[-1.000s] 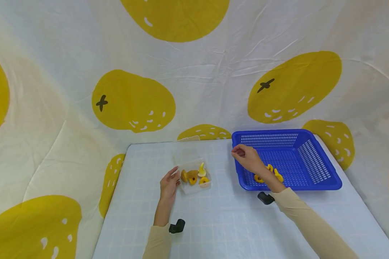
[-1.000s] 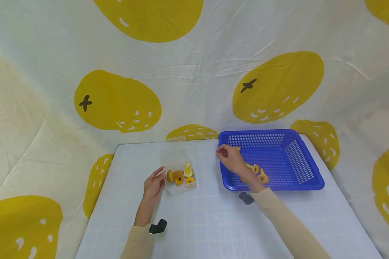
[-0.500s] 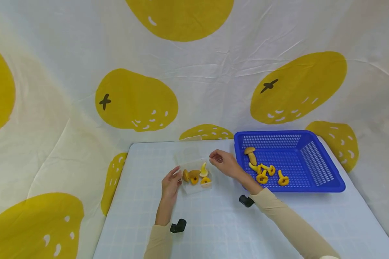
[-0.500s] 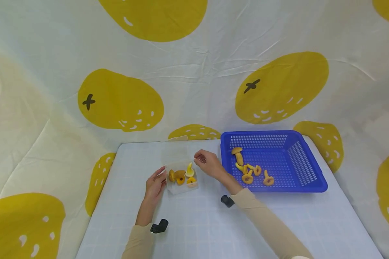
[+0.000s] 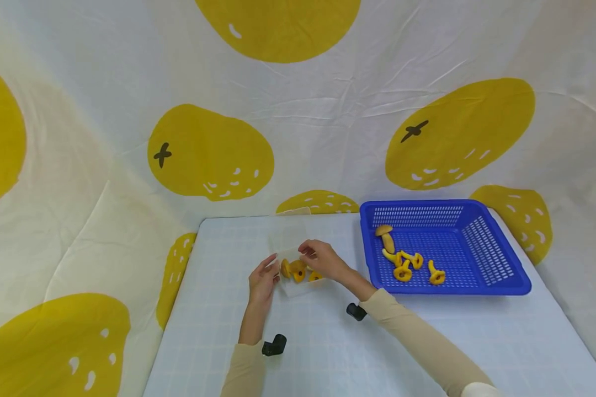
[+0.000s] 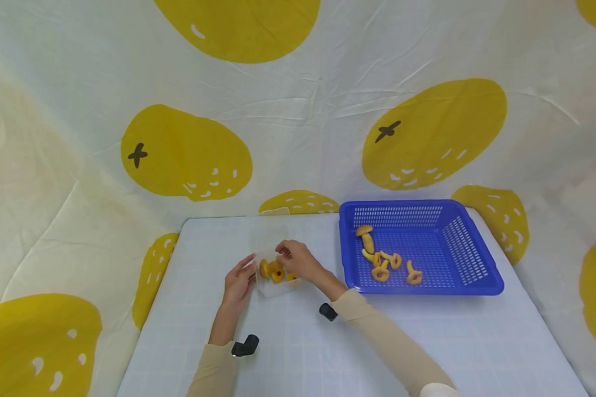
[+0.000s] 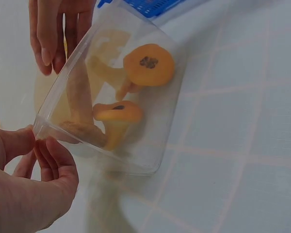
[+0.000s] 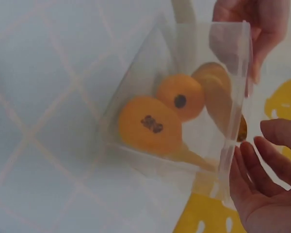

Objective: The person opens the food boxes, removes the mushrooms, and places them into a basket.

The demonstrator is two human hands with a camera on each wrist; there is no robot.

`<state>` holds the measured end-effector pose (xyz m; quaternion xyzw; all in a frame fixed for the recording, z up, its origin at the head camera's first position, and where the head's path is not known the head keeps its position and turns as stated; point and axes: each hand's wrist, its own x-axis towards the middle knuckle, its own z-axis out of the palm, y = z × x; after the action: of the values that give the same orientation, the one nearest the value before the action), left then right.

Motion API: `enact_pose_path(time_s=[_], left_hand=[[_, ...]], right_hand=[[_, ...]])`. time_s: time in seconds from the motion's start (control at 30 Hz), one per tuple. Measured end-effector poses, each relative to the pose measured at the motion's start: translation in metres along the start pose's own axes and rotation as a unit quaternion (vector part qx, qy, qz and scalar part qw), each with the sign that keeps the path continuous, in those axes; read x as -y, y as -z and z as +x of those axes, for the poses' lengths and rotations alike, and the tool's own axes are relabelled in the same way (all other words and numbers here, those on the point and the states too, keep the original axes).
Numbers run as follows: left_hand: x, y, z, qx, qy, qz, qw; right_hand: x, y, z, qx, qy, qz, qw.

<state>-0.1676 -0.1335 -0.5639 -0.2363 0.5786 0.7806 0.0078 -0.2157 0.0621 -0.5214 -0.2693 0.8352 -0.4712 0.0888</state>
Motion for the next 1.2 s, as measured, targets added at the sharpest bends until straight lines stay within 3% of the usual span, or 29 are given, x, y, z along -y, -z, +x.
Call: enact_pose_path(time_s=[0.27,0.43,0.67,0.83,1.2], left_hand=[[0.0,-0.002,0.0,-0.003,-0.01,0.0,0.9999],[0.001,-0.002,0.0,-0.002,-0.013,-0.006,0.9999],[-0.001,-0.001,-0.002,-0.003,-0.01,-0.002,0.9999],[-0.001,0.0,-0.004,0.005,-0.01,-0.002,0.9999],[0.0,-0.001,-0.001,-0.008,-0.005,0.014,0.9999]], right_hand=[[-0.005,-0.022,0.006,0.043,0.027,-0.038,0.998],[-0.004,-0.024,0.006,0.06,0.023,-0.052,0.997],[0.006,-0.015,0.0,0.096,0.0,-0.057,0.994],[0.008,-0.004,-0.007,0.094,0.007,-0.072,0.993],[0.005,0.029,-0.017,0.074,-0.028,0.026,0.996]])
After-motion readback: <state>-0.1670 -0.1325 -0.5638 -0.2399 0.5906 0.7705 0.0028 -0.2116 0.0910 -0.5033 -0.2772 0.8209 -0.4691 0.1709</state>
